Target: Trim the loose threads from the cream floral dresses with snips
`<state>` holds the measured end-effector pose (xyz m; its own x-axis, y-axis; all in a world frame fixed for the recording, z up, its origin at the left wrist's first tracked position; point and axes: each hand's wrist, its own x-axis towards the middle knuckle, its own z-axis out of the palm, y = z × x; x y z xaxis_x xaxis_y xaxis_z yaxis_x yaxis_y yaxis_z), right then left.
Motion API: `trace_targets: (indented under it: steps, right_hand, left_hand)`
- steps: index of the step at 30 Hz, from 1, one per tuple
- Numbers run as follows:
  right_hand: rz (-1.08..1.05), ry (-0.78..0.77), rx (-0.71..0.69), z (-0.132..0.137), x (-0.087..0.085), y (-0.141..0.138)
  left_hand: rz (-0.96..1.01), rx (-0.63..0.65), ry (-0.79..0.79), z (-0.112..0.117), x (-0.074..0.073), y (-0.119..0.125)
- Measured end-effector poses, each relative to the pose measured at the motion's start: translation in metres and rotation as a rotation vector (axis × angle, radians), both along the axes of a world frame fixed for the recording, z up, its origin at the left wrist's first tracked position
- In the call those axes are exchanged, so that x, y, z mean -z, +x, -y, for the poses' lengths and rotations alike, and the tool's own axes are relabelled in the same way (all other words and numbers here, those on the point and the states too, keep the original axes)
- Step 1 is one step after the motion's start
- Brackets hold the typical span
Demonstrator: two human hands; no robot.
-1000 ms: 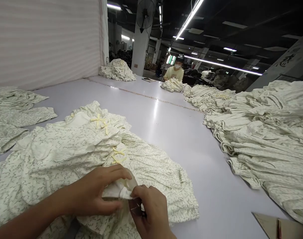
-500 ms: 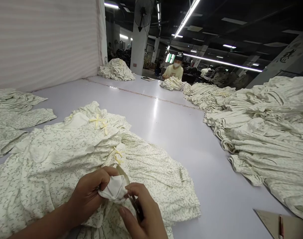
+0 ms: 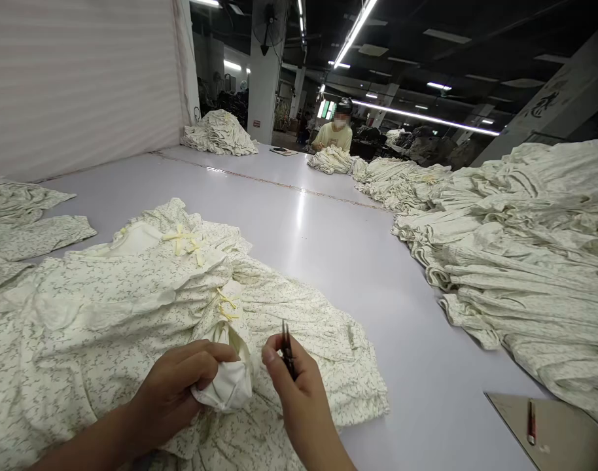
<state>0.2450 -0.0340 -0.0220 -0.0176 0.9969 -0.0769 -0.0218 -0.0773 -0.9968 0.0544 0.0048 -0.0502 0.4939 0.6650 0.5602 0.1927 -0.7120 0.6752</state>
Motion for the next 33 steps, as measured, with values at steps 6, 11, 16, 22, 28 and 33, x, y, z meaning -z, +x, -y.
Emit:
trace_targets:
  steps: [6,11,16,22,28,33]
  right_hand:
    - [0.152,-0.067,-0.147,0.016,-0.003,0.016]
    - [0.306,-0.072,-0.239,0.016,0.003,0.016]
    - [0.312,-0.071,-0.237,0.011,0.004,0.011]
    - [0.319,-0.034,-0.235,0.012,0.001,0.012]
    - [0.409,0.301,-0.124,0.017,0.014,0.0]
    - [0.535,0.441,-0.106,0.013,0.02,0.001]
  left_hand:
    - [0.006,0.023,-0.007,-0.001,-0.003,0.0]
    - [-0.003,0.009,0.0,-0.001,-0.003,0.0]
    - [-0.036,0.015,0.022,-0.002,-0.003,-0.001]
    - [-0.06,0.017,0.052,-0.003,-0.002,-0.001]
    - [-0.047,0.006,-0.005,-0.004,-0.003,0.001]
    - [-0.111,-0.085,0.001,0.001,-0.009,-0.004]
